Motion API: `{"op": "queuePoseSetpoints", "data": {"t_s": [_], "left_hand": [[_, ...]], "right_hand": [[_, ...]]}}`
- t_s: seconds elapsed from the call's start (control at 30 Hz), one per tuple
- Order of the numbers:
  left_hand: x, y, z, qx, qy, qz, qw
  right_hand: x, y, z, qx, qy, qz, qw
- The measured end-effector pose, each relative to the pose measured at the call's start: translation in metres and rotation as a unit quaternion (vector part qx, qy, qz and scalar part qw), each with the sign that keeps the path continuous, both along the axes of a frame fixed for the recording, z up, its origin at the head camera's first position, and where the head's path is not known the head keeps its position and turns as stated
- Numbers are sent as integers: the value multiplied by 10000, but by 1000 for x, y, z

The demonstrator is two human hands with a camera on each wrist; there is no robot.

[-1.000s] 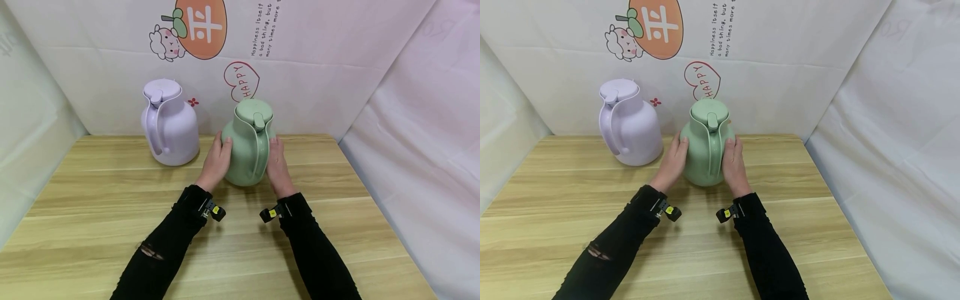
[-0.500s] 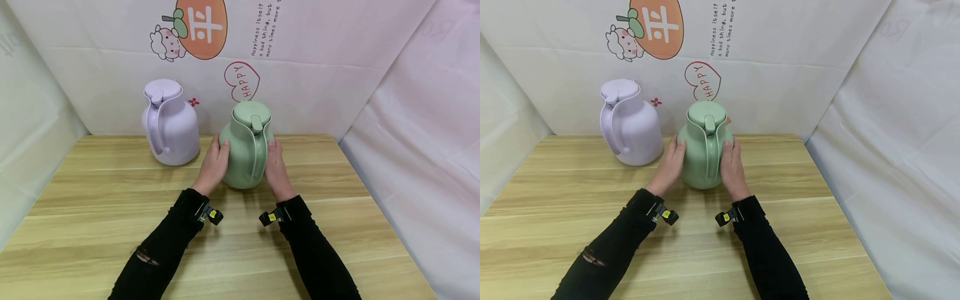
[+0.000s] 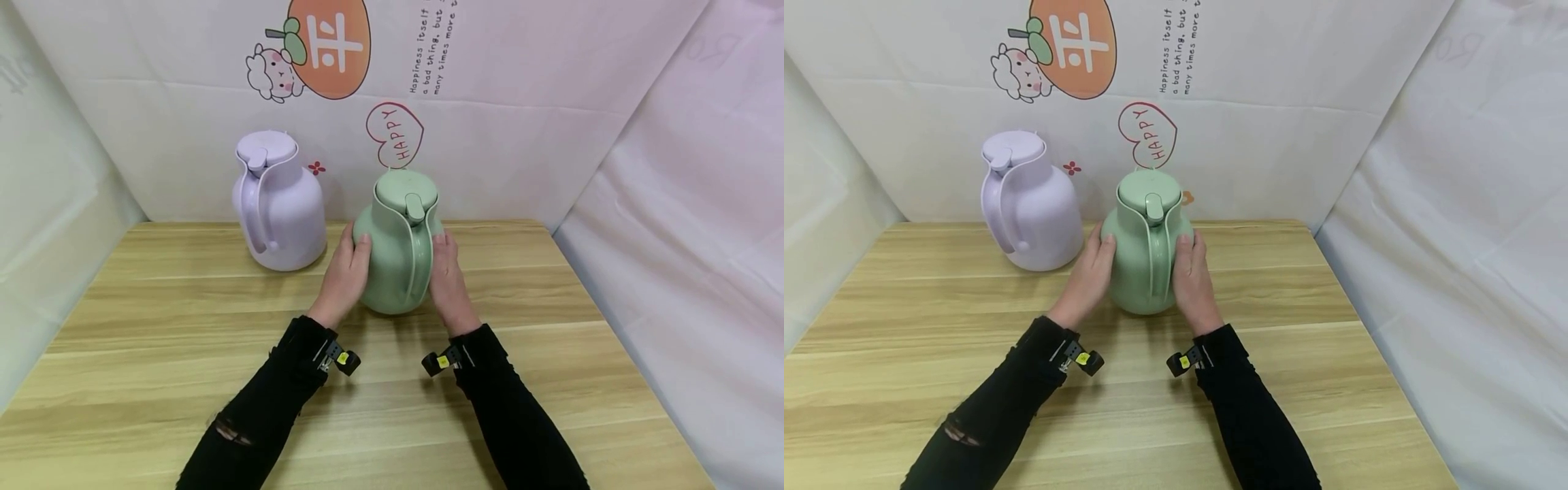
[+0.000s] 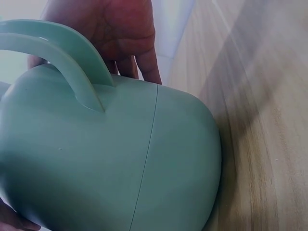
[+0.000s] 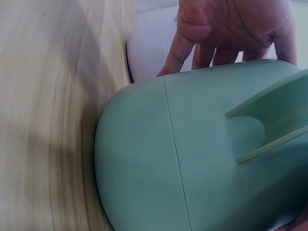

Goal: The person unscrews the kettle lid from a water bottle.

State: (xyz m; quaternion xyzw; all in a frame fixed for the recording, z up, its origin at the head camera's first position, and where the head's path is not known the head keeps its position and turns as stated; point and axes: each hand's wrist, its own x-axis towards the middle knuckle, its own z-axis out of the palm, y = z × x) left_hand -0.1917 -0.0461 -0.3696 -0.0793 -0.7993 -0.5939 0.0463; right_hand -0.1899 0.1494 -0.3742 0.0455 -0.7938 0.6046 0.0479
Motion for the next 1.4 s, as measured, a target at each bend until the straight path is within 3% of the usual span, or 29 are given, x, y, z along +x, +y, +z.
{"op": "queuePoseSetpoints", "data": {"t_s": [0.47, 0.73, 1.4], "left_hand": [[10, -5, 1, -74, 122, 99, 9998], [18, -6, 2, -129, -48, 68, 9999], [26, -10, 2, -242, 68, 112, 9996]], "right_hand": [[9, -4, 1, 16, 114, 169, 9998], [13, -4, -2, 126, 108, 89, 9998], [24, -5, 2, 286, -19, 92, 9995]]}}
